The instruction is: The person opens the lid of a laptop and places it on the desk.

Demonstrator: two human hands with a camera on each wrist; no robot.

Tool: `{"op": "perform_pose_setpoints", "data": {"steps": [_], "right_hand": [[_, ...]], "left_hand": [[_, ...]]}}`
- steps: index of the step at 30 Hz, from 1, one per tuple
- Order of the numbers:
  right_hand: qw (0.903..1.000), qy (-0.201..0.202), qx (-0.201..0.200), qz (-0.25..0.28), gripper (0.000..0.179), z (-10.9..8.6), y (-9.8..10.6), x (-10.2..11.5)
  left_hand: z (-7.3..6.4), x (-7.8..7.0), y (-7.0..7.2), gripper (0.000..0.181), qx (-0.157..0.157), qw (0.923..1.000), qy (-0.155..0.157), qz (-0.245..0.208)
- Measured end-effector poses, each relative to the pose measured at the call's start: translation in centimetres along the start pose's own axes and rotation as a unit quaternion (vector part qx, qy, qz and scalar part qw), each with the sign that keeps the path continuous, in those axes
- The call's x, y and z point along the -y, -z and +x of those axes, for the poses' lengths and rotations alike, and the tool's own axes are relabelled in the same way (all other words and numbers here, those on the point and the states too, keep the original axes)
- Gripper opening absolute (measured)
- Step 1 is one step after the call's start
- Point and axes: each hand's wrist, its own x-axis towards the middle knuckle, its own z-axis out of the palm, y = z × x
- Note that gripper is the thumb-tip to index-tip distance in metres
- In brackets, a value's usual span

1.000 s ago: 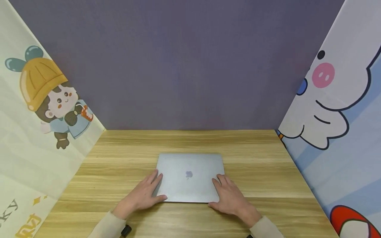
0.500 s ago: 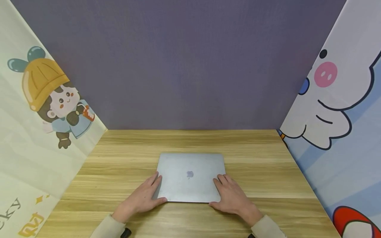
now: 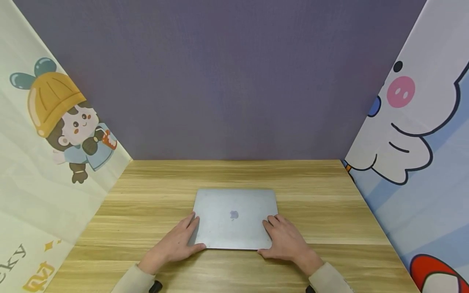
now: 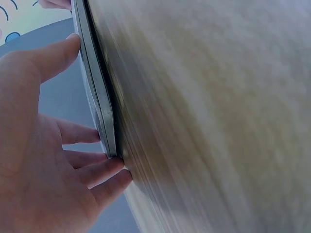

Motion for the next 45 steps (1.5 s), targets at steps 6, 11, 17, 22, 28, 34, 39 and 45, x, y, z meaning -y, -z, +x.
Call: {"op": "perform_pose_setpoints", "data": {"steps": [6,11,17,22,28,34,39,45], "right_hand": [[0.9997,0.018,-0.015,-0.012,0.088,0.14,-0.01,-0.13],[0.9993,0.027,-0.021,-0.017,0.087,0.24,0.01,-0.14],[0.9995,0.024,-0.014,-0.017,0.088,0.26,0.02,-0.25],[0.9993,0.026,-0.017,-0.021,0.087,0.28,-0.04,-0.34],[0.9986,0.032,-0.019,-0.037,0.087,0.41,0.02,-0.43],[0.9984,0.037,-0.019,-0.039,0.086,0.67,0.09,-0.6],[0.9984,0.036,-0.015,-0.04,0.086,0.78,-0.02,-0.73],[0.9985,0.033,-0.011,-0.041,0.086,0.84,0.05,-0.78]], "left_hand": [[0.0,-0.06,0.08,0.095,0.0,1.0,0.003,0.002],[-0.05,-0.14,0.19,0.095,0.002,1.0,0.005,0.002],[-0.03,-0.14,0.27,0.095,0.007,1.0,0.005,-0.003],[0.01,-0.09,0.21,0.095,0.005,1.0,0.003,-0.001],[0.03,-0.02,0.25,0.095,0.007,1.0,0.002,-0.006],[0.07,0.06,0.22,0.097,0.009,0.9999,0.003,-0.004],[0.11,0.12,0.15,0.099,0.008,1.0,0.003,-0.004],[0.22,0.24,0.02,0.101,0.005,1.0,0.005,-0.006]]}}
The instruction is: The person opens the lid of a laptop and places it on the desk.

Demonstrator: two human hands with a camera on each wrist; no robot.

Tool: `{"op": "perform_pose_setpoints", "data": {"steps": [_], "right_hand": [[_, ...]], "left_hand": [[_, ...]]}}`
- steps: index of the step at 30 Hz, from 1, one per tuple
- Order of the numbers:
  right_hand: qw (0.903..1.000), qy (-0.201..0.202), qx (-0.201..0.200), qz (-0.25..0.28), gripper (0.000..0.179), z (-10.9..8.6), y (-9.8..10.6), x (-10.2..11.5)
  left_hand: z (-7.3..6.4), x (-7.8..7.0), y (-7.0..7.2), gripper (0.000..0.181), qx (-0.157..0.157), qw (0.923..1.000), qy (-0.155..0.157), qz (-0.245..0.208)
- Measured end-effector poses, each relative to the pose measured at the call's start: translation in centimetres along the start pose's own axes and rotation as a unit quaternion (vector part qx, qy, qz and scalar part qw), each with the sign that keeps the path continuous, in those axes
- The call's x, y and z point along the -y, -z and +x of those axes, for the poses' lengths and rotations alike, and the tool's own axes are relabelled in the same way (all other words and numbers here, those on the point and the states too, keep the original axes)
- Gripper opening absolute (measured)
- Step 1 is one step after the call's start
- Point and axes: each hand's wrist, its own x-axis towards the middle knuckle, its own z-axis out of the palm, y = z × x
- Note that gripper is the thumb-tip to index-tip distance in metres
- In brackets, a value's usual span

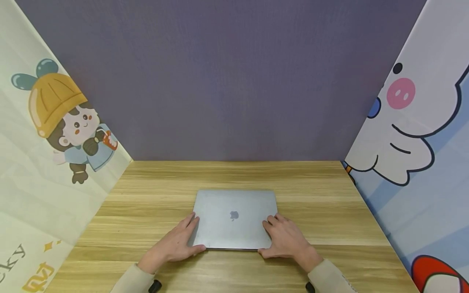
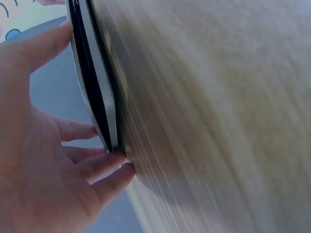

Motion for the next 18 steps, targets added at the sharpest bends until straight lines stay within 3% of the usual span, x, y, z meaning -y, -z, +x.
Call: {"op": "perform_pose_setpoints", "data": {"steps": [6,18], "right_hand": [[1.0,0.003,-0.005,-0.004,0.085,0.13,0.03,-0.08],[1.0,0.003,0.006,-0.003,0.085,0.23,0.27,-0.11]], "left_hand": [[-0.03,0.06,0.0,0.108,-0.005,1.0,-0.005,-0.004],[-0.05,-0.02,-0.03,0.1,-0.004,1.0,-0.007,0.0]]}}
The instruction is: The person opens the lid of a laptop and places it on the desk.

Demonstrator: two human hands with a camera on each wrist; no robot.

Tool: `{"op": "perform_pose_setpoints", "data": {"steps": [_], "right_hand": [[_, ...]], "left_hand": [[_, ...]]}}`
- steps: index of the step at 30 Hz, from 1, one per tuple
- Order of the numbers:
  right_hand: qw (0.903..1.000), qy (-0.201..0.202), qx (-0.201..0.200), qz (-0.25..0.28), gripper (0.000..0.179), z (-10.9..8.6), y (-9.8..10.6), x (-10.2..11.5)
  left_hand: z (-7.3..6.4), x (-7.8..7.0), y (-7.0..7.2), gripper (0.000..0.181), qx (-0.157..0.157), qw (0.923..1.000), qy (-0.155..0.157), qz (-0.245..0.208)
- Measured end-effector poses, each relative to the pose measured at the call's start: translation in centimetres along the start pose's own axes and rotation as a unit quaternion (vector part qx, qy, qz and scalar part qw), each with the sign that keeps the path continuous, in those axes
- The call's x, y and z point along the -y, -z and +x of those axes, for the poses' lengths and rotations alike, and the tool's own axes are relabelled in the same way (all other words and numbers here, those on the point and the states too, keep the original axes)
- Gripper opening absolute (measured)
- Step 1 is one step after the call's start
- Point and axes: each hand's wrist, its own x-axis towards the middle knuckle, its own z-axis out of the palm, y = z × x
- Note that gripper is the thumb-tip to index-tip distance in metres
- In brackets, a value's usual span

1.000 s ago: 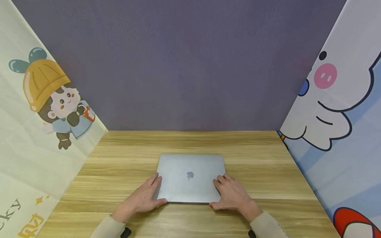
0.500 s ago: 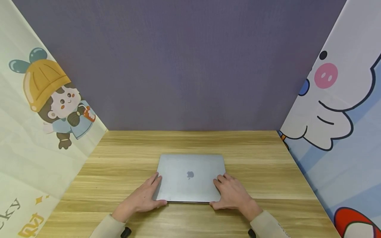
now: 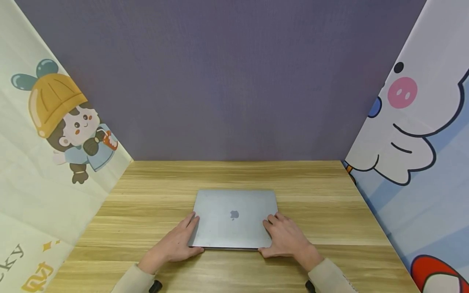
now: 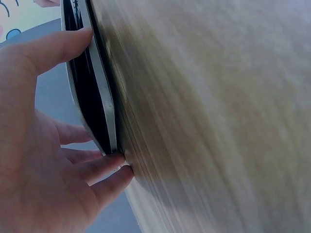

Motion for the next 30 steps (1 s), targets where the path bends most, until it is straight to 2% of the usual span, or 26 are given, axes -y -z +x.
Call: {"op": "perform_pose_setpoints", "data": {"steps": [14,20,30], "right_hand": [[0.9998,-0.01,0.013,0.013,0.085,0.12,0.5,-0.18],[0.9995,-0.015,0.019,0.021,0.086,0.23,0.71,-0.24],[0.9996,-0.01,0.005,0.027,0.082,0.24,0.87,-0.32]], "left_hand": [[0.11,0.21,-0.21,0.103,-0.006,0.9998,0.008,-0.019],[0.11,0.27,-0.19,0.106,-0.02,0.9994,0.007,-0.027],[0.05,0.27,-0.06,0.107,-0.036,0.999,-0.003,-0.025]]}}
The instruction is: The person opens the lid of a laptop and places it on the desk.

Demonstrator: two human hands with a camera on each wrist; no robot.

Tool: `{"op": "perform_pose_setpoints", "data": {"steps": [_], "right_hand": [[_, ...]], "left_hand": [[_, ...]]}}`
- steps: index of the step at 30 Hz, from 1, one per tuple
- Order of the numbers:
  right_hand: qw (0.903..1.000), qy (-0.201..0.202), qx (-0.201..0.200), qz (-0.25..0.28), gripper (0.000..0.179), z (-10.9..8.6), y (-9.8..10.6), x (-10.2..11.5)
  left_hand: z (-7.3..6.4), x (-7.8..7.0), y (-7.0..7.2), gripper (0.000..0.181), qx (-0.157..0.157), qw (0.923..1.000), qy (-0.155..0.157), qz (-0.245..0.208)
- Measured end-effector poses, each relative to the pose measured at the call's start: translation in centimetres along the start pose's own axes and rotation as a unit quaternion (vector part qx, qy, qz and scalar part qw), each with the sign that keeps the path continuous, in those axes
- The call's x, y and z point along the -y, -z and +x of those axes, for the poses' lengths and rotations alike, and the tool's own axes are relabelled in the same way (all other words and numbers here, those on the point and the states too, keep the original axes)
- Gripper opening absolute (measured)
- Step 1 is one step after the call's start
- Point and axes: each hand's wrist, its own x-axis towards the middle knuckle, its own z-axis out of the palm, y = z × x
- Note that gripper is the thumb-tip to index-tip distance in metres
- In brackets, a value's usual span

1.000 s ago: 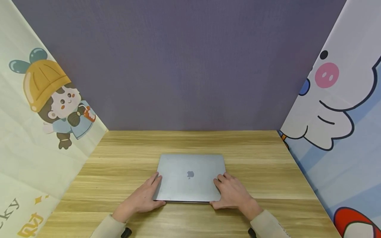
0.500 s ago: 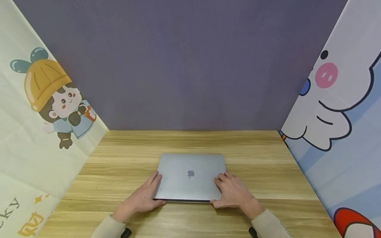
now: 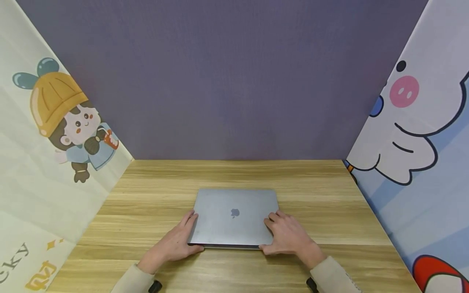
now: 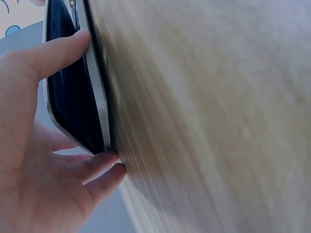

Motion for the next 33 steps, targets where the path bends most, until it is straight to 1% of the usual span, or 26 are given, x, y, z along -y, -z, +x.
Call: {"op": "perform_pose_setpoints", "data": {"steps": [7,13,18,24,33], "right_hand": [[0.9999,-0.003,0.006,0.008,0.08,0.2,0.3,0.0],[0.9999,0.004,-0.003,0.015,0.077,0.3,0.6,-0.1],[0.9999,0.005,-0.007,0.012,0.076,0.3,0.8,-0.2],[0.9999,0.008,-0.013,0.003,0.076,0.4,1.0,-0.3],[0.9999,0.01,-0.01,0.008,0.074,0.5,1.4,-0.7]], "left_hand": [[0.0,0.2,-0.1,0.108,-0.003,1.0,0.0,-0.003],[0.0,0.3,-0.1,0.11,0.001,0.9999,0.008,-0.008],[0.0,0.5,-0.1,0.111,-0.002,0.9999,0.006,-0.012],[0.2,0.3,-0.2,0.112,-0.005,0.9999,0.009,-0.013],[0.3,0.0,-0.2,0.113,-0.011,0.9995,0.017,-0.022]]}}
